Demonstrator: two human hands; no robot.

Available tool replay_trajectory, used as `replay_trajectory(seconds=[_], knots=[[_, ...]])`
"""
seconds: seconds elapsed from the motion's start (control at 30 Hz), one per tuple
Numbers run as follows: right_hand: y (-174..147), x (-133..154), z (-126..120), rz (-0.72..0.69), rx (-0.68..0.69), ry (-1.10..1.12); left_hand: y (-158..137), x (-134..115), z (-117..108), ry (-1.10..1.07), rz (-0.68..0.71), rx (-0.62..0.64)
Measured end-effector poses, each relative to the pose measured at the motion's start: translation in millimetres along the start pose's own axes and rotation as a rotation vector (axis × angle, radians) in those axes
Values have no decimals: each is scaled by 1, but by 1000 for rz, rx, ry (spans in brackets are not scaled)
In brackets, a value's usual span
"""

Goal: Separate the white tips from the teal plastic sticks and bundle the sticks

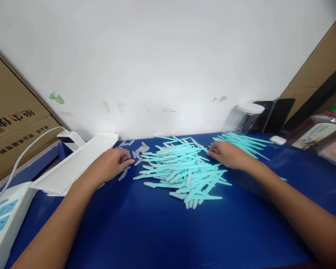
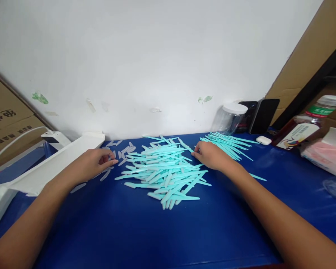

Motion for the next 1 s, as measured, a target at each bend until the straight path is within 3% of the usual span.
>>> replay_trajectory(seconds=[0.23, 0.5, 0.6, 0.7, 0.8, 0.9, 1.0], knots=[[-2, 2, 6, 21, 44, 29, 0, -2, -5, -8, 8, -30], [-7, -1, -40, -9, -49, -11, 1, -3, -1, -22, 23, -62], [-6, 21, -51, -106, -34, 23, 3, -11, 3, -7, 79, -81], [3, 60, -53, -214, -15, 17, 4, -18, 4, 6, 104, -96], [18, 106, -41, -370, 92, -79, 4, -23, 0, 16, 110, -143], [43, 134, -28, -446, 197, -69, 5, -20, -5, 37, 82, -197], [75, 146, -23, -461, 125, -42, 5, -16, -8, 60, 62, -246]])
Point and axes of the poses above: each hand's wrist, its own y-axis towards the middle knuckle, its own z-axis out of the palm, x = y × z, the point moved 9 cm from there along y, towards the middle knuckle, and after that the axes turned 5 degrees about -x, right-handed, at the moved point
